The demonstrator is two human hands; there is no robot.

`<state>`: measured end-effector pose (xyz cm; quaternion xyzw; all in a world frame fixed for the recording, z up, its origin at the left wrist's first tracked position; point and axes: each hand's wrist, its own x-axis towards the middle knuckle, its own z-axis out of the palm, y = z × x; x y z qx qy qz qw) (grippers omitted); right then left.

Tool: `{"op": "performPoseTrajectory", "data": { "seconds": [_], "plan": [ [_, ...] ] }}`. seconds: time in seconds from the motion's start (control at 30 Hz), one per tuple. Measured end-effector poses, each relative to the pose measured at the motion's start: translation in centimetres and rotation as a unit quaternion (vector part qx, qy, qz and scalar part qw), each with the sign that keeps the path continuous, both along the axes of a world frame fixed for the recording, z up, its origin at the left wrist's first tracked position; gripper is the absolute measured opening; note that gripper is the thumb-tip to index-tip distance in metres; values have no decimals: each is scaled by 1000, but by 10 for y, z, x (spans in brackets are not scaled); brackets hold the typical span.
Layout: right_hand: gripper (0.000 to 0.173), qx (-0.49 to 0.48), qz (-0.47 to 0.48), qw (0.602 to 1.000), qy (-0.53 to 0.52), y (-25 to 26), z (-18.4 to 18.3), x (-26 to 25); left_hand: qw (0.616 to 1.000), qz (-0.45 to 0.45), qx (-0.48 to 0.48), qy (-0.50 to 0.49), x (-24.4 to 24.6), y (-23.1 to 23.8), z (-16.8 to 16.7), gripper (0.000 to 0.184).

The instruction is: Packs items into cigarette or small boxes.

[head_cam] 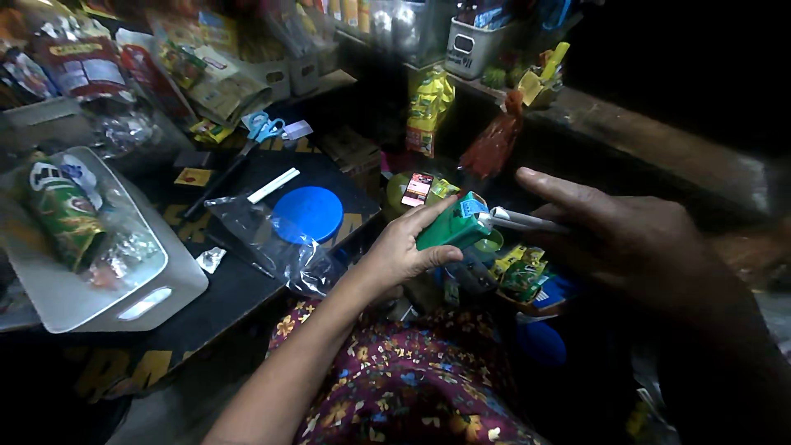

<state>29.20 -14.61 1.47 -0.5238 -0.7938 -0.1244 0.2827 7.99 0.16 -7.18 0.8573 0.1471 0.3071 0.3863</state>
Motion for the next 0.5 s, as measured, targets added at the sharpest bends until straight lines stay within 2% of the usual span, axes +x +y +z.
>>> {"op": "performPoseTrajectory", "data": {
  "seconds": [0.23, 0.37, 0.5],
  "plan": [
    [48, 14, -12, 1000, -18, -7, 0, -2, 1000, 14, 11, -13, 1, -3, 3, 69],
    [46, 24, -19, 999, -22, -9, -1, -5, 997, 41, 69, -11, 1, -1, 1, 75],
    [44, 30, -14, 999, -25, -9, -2, -5, 989, 65, 129, 11, 1, -4, 5, 72]
  ]
}}
